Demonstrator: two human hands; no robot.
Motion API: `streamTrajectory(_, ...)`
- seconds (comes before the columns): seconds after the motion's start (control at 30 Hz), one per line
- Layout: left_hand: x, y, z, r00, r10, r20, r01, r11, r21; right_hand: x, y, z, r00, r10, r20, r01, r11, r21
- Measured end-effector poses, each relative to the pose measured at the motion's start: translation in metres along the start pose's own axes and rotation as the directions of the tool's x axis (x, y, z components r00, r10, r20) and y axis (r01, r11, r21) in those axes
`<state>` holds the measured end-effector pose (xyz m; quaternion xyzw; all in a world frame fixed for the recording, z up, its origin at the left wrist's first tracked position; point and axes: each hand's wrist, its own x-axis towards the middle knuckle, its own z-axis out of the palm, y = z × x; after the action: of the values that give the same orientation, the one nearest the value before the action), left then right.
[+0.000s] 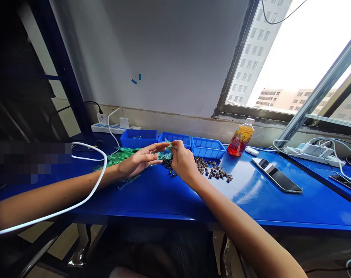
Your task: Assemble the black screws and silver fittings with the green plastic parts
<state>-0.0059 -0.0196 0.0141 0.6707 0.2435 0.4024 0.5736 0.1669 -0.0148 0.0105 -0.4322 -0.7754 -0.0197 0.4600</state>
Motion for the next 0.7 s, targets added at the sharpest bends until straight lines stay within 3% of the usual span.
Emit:
streamTrajectory(0.1,0.001,0.001,-0.002,1.0,-0.015,-0.007,0.015,1.0,0.01,-0.001,0.0,0.001,1.0,-0.004,0.026,0.004,1.0,-0.012)
streamTrajectory(0.3,0.002,0.004,-0.004,0.999,0.023,0.032,-0.03,0.973,0.228,-0.003,0.0,0.004,0.998,0.055,0.032,-0.052,0.996,-0.078)
streamTrajectory(0.7,0.007,0.003,-0.011,0.998,0.006,0.061,-0.016,0.986,0.166,-0.009,-0.007,0.009,0.998,0.062,0.004,-0.062,0.994,-0.087)
